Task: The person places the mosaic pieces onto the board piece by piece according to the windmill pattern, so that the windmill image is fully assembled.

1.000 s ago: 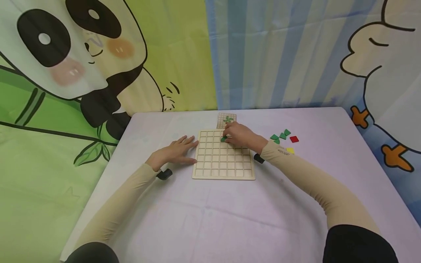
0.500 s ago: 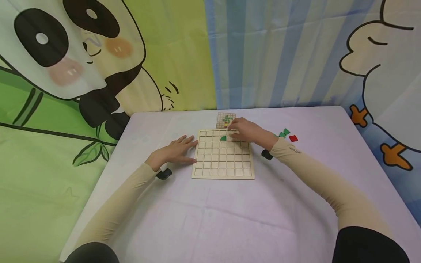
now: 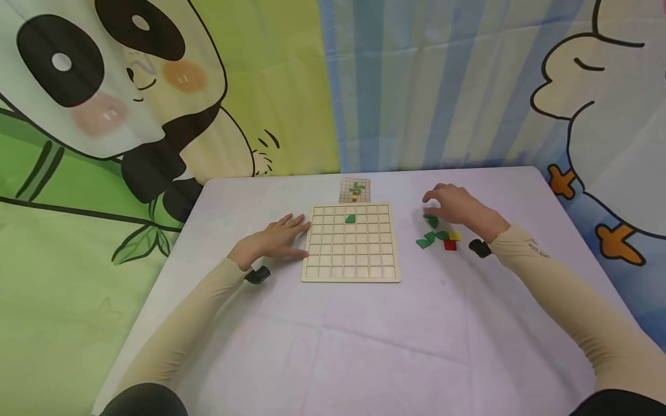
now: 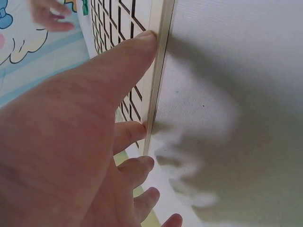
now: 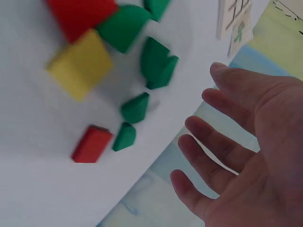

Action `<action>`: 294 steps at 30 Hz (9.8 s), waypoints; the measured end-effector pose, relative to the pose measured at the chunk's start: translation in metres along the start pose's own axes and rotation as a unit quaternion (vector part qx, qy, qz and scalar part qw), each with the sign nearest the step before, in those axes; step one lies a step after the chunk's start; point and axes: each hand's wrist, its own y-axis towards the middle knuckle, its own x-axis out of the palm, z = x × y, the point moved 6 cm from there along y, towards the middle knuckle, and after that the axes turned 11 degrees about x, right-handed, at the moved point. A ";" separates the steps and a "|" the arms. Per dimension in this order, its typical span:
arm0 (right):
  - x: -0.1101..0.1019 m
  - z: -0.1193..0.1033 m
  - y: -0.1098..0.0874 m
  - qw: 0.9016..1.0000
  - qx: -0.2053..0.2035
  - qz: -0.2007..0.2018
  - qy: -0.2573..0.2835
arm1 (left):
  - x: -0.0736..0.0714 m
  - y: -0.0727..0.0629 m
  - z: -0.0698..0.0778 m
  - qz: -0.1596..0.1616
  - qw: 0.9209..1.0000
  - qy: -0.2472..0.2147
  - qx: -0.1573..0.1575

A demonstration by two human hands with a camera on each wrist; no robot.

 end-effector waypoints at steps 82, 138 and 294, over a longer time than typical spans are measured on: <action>0.013 0.042 0.007 0.995 0.088 0.030 -0.025 | 0.002 -0.001 -0.003 -0.009 1.000 -0.016 -0.003; 0.060 -0.164 0.006 0.974 -0.162 0.150 -0.044 | 0.003 0.000 -0.006 -0.015 1.000 -0.019 -0.002; 0.022 -0.064 0.006 0.992 -0.125 0.001 -0.020 | 0.003 0.001 -0.006 -0.016 1.000 -0.024 -0.009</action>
